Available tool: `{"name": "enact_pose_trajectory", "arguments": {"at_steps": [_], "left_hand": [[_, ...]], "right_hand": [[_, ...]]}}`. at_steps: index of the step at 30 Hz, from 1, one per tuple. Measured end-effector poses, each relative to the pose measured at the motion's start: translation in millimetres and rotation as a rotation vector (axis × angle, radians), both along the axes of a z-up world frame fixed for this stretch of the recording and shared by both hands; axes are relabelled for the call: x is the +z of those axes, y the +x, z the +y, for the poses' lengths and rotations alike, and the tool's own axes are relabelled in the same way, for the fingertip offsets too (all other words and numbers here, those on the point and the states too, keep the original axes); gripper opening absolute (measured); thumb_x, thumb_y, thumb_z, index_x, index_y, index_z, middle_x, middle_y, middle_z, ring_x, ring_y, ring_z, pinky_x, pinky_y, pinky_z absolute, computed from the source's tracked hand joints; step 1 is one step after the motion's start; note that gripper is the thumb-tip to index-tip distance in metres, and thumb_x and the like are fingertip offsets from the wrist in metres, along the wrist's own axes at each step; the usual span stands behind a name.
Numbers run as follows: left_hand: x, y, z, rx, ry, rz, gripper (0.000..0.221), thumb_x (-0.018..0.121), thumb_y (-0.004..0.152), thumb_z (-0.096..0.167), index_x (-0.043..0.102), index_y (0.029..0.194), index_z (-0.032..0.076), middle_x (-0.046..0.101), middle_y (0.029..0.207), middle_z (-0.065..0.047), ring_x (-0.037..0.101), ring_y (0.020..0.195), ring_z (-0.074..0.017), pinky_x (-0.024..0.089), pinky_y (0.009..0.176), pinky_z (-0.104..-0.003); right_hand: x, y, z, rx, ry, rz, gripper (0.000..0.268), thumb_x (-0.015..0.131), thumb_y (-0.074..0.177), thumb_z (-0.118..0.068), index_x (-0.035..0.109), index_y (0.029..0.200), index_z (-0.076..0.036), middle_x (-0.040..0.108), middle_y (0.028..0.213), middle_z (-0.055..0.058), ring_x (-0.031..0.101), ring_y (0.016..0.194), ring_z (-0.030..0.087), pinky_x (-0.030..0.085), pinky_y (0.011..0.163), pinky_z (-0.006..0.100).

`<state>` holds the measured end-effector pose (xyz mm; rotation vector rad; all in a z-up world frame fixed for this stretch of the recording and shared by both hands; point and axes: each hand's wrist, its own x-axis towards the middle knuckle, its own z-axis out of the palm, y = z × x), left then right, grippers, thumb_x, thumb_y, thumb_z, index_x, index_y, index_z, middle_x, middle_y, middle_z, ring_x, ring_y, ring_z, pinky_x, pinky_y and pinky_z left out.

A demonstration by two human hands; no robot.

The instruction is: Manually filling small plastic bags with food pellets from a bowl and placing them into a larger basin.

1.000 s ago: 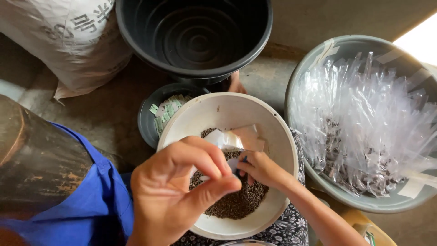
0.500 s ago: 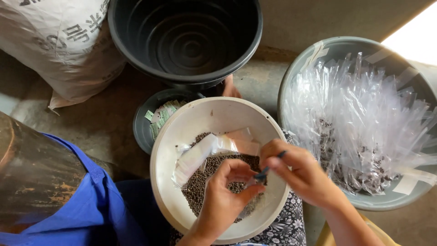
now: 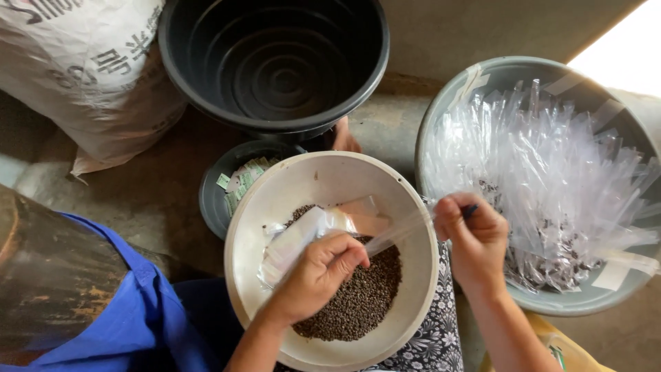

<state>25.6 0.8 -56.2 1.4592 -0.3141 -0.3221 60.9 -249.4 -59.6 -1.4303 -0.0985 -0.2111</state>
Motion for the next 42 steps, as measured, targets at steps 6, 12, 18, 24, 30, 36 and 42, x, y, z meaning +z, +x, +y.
{"name": "enact_pose_trajectory", "arguments": {"at_steps": [6,12,18,24,30,36,42], "left_hand": [[-8,16,0,0.547,0.412,-0.292,0.024,0.058,0.093,0.007,0.07,0.113,0.0,0.077,0.105,-0.014,0.075,0.093,-0.0218,0.063,0.08,-0.029],[-27,-13,-33,0.385,0.528,-0.621,0.038,0.06,0.073,-0.016,0.063,0.1,0.011,0.06,0.091,0.0,0.055,0.094,-0.0166,0.04,0.095,-0.034],[-2,-9,-36,0.615,0.681,-0.846,0.025,0.07,0.09,0.001,0.056,0.11,0.009,0.064,0.113,-0.002,0.06,0.102,-0.0174,0.042,0.099,-0.038],[2,-14,-15,0.217,0.2,-0.108,0.026,0.071,0.09,0.006,0.06,0.113,0.007,0.065,0.088,-0.002,0.06,0.077,-0.0112,0.053,0.067,-0.025],[-17,-6,-23,0.279,0.242,-0.316,0.021,0.075,0.076,-0.008,0.065,0.086,0.008,0.069,0.09,-0.003,0.065,0.081,-0.0134,0.056,0.076,-0.026],[-21,13,-17,0.313,0.102,-0.217,0.01,0.058,0.1,0.012,0.066,0.096,0.014,0.064,0.078,0.0,0.06,0.068,-0.0108,0.056,0.058,-0.021],[18,61,9,0.735,-0.172,-0.29,0.005,0.063,0.099,0.001,0.064,0.104,0.001,0.067,0.081,-0.006,0.061,0.067,-0.0092,0.054,0.058,-0.018]], "right_hand": [[17,-49,52,0.584,-0.66,-0.297,0.041,0.065,0.064,0.019,0.077,0.095,-0.006,0.075,0.105,0.005,0.077,0.09,0.019,0.068,0.078,0.027],[-30,-27,47,0.223,-0.308,0.229,0.025,0.051,0.103,-0.014,0.062,0.123,-0.004,0.064,0.071,0.002,0.055,0.054,0.008,0.045,0.045,0.02],[-41,-19,54,0.153,-0.003,0.384,0.018,0.071,0.093,-0.012,0.058,0.103,-0.004,0.058,0.062,0.001,0.048,0.041,0.008,0.037,0.033,0.022],[-50,-26,34,0.262,-0.174,0.271,0.01,0.075,0.086,-0.003,0.072,0.096,-0.005,0.066,0.073,0.0,0.052,0.062,0.006,0.04,0.057,0.019],[-22,-43,27,0.491,0.071,0.477,0.021,0.069,0.096,-0.021,0.077,0.096,-0.001,0.069,0.07,0.002,0.057,0.055,0.006,0.043,0.048,0.021],[-34,-43,49,0.328,-0.458,0.114,0.008,0.062,0.096,-0.008,0.068,0.097,-0.003,0.067,0.064,0.001,0.06,0.052,0.01,0.049,0.044,0.021],[-36,-44,20,0.264,-0.548,-0.189,0.024,0.056,0.075,0.013,0.066,0.084,-0.007,0.066,0.085,0.003,0.055,0.063,0.011,0.047,0.053,0.02]]}}
